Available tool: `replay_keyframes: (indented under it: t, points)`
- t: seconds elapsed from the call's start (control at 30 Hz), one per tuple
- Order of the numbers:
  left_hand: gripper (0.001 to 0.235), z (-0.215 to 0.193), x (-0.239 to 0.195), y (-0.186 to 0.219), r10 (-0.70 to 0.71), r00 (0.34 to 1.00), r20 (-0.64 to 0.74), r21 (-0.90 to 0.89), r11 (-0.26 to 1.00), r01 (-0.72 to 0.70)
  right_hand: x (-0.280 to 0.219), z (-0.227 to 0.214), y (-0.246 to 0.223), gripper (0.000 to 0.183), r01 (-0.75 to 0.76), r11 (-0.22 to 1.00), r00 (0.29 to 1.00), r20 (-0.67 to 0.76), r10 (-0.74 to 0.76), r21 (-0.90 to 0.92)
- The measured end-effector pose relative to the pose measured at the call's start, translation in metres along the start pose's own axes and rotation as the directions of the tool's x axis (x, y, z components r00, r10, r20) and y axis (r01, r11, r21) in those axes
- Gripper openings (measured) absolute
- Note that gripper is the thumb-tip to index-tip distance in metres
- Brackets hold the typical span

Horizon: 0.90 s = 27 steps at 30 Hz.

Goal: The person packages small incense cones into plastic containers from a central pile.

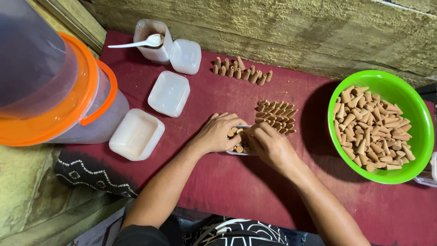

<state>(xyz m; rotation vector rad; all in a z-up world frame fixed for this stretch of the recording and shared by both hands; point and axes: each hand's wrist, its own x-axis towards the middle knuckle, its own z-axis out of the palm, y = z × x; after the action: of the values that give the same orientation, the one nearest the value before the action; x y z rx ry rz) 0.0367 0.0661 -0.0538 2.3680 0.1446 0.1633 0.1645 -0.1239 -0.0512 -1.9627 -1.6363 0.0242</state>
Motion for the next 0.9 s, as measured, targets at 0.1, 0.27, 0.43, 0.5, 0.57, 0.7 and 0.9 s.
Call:
replay_keyframes:
  t: [0.1,0.27,0.43,0.5,0.57,0.7,0.9]
  points:
    - [0.037,-0.007,0.000,0.003,0.013,0.999,0.038,-0.043,0.999,-0.012,0.014,-0.038,-0.017,0.017,0.038,0.989,0.998,-0.056,-0.030,0.145]
    - [0.045,-0.009,0.000,0.004,0.001,0.998,0.065,-0.037,0.999,0.001,0.008,-0.034,-0.026,0.020,0.057,0.962,0.998,-0.043,-0.047,0.266]
    - [0.039,-0.001,-0.001,-0.004,-0.016,0.999,0.048,-0.034,0.999,0.018,0.008,-0.023,-0.035,0.018,0.059,0.967,0.998,-0.021,-0.056,0.246]
    - [0.036,-0.002,0.000,-0.003,-0.002,0.999,0.042,-0.026,1.000,0.003,0.003,-0.014,-0.028,0.008,0.138,0.979,0.990,-0.028,-0.135,0.149]
    - [0.036,-0.003,0.001,-0.003,-0.003,0.999,0.048,-0.027,1.000,0.004,0.004,-0.014,-0.032,0.007,0.142,0.979,0.990,-0.037,-0.138,0.145]
    - [0.034,-0.004,0.001,-0.006,0.005,0.998,0.067,-0.048,0.999,-0.002,-0.003,-0.005,-0.026,0.007,0.129,0.983,0.991,-0.052,-0.123,0.131]
    - [0.034,-0.008,-0.001,-0.002,0.025,0.998,0.061,-0.043,0.999,-0.022,-0.010,0.002,-0.016,0.004,0.134,0.991,0.990,-0.036,-0.135,-0.006]
